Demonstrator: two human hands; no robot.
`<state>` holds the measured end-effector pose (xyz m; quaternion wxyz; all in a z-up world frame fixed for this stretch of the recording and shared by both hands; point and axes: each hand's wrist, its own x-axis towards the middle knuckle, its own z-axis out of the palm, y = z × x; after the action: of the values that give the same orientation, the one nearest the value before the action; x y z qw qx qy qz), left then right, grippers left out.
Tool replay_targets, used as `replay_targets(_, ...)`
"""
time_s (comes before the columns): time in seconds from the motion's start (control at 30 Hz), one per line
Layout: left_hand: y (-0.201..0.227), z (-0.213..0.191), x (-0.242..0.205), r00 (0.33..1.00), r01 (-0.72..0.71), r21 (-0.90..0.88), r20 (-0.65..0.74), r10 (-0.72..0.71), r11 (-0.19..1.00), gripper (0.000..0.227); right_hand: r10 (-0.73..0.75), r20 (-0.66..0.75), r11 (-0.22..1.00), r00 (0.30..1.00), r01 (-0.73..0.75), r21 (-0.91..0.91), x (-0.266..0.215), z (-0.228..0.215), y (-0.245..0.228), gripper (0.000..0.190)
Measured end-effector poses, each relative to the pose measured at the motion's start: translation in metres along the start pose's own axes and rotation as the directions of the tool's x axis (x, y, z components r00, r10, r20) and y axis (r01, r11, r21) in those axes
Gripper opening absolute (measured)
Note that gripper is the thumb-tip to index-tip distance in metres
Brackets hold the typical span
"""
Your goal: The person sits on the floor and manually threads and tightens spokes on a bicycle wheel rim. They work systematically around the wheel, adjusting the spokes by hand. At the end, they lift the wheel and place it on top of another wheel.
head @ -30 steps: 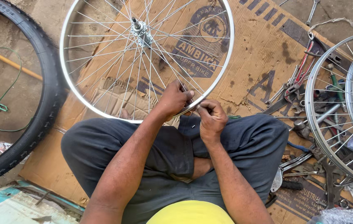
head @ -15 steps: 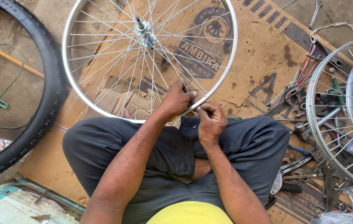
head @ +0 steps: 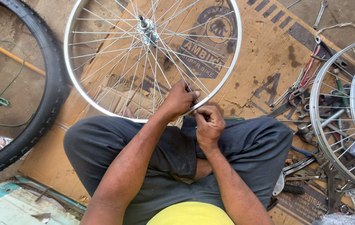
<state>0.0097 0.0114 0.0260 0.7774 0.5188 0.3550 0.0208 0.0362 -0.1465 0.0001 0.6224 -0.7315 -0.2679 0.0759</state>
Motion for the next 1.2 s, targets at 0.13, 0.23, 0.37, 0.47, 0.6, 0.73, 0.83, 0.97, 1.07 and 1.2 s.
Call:
replay_targets(0.13,-0.003,0.001,0.000,0.999,0.036,-0.021,-0.001,-0.036,0.999,0.020,0.127,-0.067,0.982,0.990,-0.116,0.151,0.006,0.000,0.006,0.015)
replay_targets(0.23,0.000,0.001,-0.001,0.999,0.029,-0.008,-0.016,-0.029,1.000,0.021,0.008,-0.039,1.000,0.999,-0.008,-0.002,0.005,-0.001,0.007,0.016)
replay_targets(0.37,0.001,-0.001,-0.002,1.000,0.030,-0.026,0.006,-0.029,0.999,0.020,0.036,-0.014,0.995,0.999,-0.035,0.097,0.005,-0.003,0.011,0.015)
replay_targets(0.47,0.001,-0.001,-0.002,0.999,0.033,-0.027,0.007,-0.033,0.999,0.019,0.046,-0.020,0.994,0.999,-0.043,0.105,0.009,-0.006,0.017,0.018)
replay_targets(0.6,-0.001,-0.001,-0.003,0.999,-0.028,0.109,-0.018,0.030,0.994,0.021,0.286,-0.004,0.943,0.958,-0.281,0.180,0.017,-0.009,0.022,0.023)
replay_targets(0.73,-0.016,0.011,-0.028,0.773,-0.322,0.812,-0.071,0.631,0.486,0.030,0.456,0.188,0.849,0.870,-0.489,0.200,0.030,-0.020,0.034,0.017)
replay_targets(0.83,-0.011,0.003,-0.022,0.794,-0.387,0.905,0.229,0.563,0.177,0.013,0.432,0.267,0.841,0.861,-0.492,0.226,0.034,-0.027,0.040,0.016)
replay_targets(0.97,-0.004,-0.014,0.006,0.946,-0.321,0.793,0.297,0.132,0.519,0.024,0.441,0.319,0.811,0.839,-0.525,0.259,0.037,-0.032,0.039,0.014)
replay_targets(1.07,-0.005,-0.008,0.019,0.949,-0.308,0.772,0.291,0.122,0.556,0.028,0.442,0.301,0.825,0.845,-0.515,0.232,0.040,-0.034,0.036,0.015)
replay_targets(1.2,-0.015,-0.006,0.022,0.943,-0.333,0.809,0.280,0.179,0.485,0.034,0.467,0.299,0.818,0.832,-0.535,0.211,0.037,-0.033,0.035,0.016)
